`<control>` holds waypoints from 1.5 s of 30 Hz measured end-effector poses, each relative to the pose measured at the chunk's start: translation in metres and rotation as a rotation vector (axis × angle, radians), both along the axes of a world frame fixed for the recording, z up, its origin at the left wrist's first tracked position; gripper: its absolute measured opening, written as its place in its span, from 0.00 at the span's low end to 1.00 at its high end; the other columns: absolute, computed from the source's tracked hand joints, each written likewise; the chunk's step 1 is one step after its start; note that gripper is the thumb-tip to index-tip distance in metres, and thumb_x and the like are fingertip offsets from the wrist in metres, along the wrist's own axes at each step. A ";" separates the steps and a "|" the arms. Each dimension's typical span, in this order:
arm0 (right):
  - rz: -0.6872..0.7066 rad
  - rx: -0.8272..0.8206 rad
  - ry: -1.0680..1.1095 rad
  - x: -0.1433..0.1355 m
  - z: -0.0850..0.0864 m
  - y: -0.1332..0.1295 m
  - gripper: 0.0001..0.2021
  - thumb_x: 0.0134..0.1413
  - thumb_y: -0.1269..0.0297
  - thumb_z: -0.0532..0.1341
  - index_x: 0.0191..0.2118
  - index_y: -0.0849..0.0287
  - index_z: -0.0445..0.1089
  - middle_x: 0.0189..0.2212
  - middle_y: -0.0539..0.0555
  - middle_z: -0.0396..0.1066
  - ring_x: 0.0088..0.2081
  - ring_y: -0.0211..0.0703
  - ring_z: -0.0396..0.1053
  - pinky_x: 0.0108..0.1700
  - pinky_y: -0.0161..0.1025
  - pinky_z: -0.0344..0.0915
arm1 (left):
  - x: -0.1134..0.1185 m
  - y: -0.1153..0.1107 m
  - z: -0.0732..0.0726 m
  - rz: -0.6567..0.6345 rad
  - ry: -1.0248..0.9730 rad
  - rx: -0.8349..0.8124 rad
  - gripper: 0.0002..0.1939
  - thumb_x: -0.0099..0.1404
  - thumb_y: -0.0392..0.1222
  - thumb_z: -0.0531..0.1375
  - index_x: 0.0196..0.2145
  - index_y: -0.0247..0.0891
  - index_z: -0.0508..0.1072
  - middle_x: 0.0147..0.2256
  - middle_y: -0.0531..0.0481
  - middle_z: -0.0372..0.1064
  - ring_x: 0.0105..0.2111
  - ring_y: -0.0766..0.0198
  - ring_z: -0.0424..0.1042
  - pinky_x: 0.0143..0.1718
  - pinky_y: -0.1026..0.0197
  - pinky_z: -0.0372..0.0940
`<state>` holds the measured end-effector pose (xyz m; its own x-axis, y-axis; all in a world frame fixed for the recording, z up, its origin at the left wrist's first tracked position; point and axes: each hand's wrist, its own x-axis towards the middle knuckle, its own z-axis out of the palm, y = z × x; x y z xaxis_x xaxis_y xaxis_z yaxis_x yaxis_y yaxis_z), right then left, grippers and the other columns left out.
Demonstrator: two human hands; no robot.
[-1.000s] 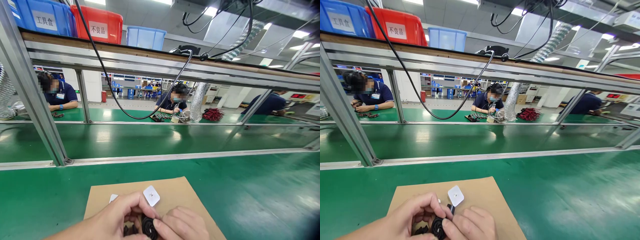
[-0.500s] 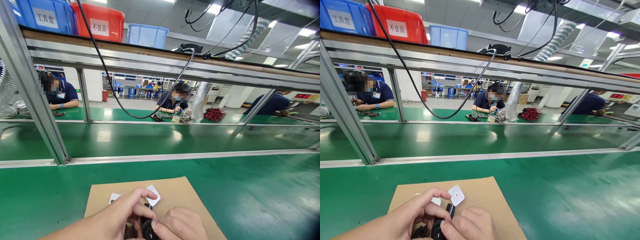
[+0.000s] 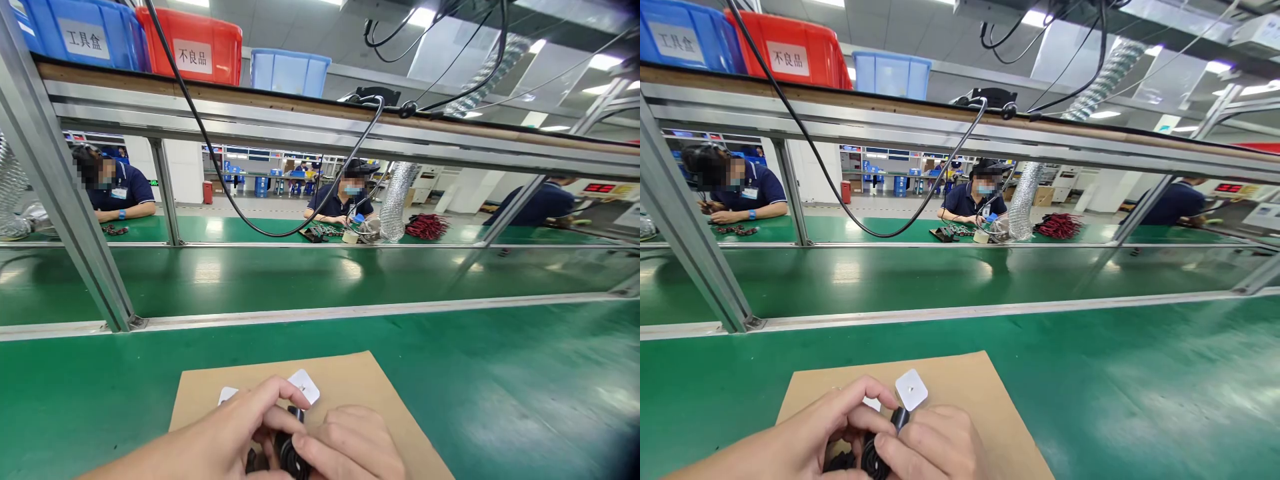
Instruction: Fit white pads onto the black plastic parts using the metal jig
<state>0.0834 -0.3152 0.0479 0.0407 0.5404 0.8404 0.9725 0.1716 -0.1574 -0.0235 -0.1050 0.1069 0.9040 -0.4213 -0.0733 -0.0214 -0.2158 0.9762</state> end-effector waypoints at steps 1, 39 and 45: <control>0.012 0.010 0.059 0.002 -0.001 0.001 0.07 0.80 0.62 0.59 0.52 0.60 0.70 0.26 0.50 0.70 0.24 0.39 0.65 0.26 0.39 0.56 | 0.001 0.000 -0.001 0.013 -0.005 -0.007 0.27 0.70 0.39 0.63 0.63 0.50 0.59 0.56 0.46 0.72 0.49 0.60 0.72 0.51 0.58 0.67; -0.211 -0.354 0.786 0.157 -0.086 0.026 0.23 0.63 0.66 0.62 0.63 0.53 0.74 0.51 0.59 0.71 0.53 0.56 0.66 0.62 0.55 0.62 | 0.076 0.080 -0.069 0.514 -0.194 0.229 0.16 0.70 0.42 0.61 0.54 0.40 0.73 0.57 0.40 0.74 0.59 0.51 0.73 0.62 0.48 0.67; -0.240 -0.355 0.621 0.163 -0.095 0.016 0.18 0.67 0.65 0.59 0.60 0.54 0.74 0.54 0.59 0.71 0.48 0.53 0.71 0.53 0.53 0.70 | 0.081 0.105 -0.092 0.497 -0.160 0.314 0.14 0.70 0.43 0.61 0.51 0.40 0.76 0.53 0.42 0.77 0.58 0.48 0.74 0.62 0.44 0.66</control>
<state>0.2465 -0.2995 -0.0472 0.6009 0.6912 0.4014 0.6912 -0.1972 -0.6952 0.0580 0.0001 0.0152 0.9969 0.0738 0.0270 0.0149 -0.5150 0.8571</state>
